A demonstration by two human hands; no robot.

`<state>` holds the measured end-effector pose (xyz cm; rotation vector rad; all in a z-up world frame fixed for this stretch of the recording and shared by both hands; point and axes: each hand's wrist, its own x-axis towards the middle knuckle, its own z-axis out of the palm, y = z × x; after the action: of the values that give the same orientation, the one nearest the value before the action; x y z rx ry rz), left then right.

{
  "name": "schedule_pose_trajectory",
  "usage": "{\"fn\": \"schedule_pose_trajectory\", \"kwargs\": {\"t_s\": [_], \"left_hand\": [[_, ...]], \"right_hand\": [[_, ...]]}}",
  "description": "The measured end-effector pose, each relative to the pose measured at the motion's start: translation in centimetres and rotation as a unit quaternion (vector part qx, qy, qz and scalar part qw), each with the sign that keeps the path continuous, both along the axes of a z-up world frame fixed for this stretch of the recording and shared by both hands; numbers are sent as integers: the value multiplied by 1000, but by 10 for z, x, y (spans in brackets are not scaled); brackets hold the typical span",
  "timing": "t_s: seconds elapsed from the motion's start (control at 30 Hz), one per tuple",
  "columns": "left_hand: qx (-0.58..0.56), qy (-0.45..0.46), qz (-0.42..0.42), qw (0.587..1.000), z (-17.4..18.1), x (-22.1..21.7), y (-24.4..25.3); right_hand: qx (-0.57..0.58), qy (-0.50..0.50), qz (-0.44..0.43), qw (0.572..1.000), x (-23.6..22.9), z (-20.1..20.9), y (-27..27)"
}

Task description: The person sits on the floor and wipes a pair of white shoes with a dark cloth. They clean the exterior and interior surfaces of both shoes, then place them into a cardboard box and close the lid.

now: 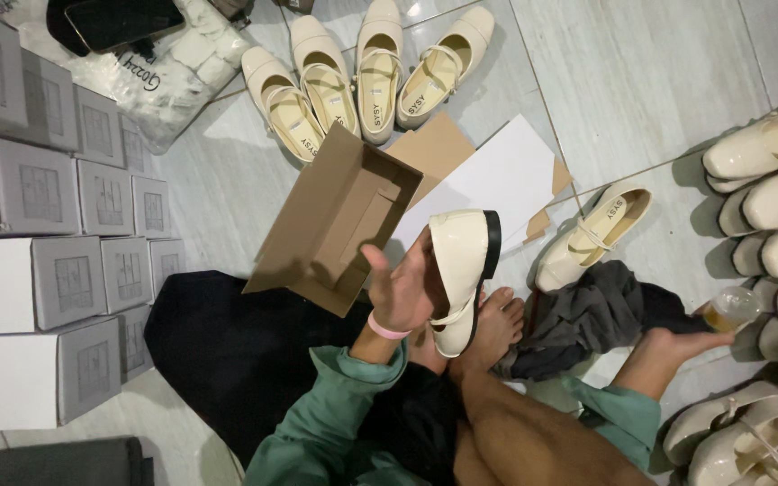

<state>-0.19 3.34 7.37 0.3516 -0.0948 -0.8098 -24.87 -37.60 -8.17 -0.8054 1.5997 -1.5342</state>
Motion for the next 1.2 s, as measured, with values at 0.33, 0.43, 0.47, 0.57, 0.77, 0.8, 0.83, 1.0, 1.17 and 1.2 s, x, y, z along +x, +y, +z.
{"fn": "schedule_pose_trajectory", "kwargs": {"t_s": [0.33,0.43,0.47,0.57,0.77,0.8,0.83,1.0,1.17,1.2], "left_hand": [[108,59,-122,985,-105,7,-16],[100,-10,-164,981,-161,6,-26],[130,13,-169,977,-175,4,-27],[244,-72,-143,956,-193,-5,-28],[434,-503,-81,743,-171,-20,-15],[422,-469,-107,769,-168,-16,-12],[408,-434,-132,793,-165,-12,-9],[382,-427,-150,806,-162,-2,-3],[324,-410,-139,841,-160,-2,-3],[314,-397,-139,851,-159,-2,-3]], "right_hand": [[-159,144,-48,976,22,15,-23],[-232,270,79,931,31,9,-17],[-233,292,142,917,31,5,-13],[-241,318,259,880,26,-2,-4],[-351,296,226,859,3,-7,9],[-333,316,250,853,3,-6,23],[-315,335,274,845,2,-3,43],[-330,447,665,499,46,25,150],[-293,483,761,319,132,57,205],[-265,504,767,295,144,63,205]]}}
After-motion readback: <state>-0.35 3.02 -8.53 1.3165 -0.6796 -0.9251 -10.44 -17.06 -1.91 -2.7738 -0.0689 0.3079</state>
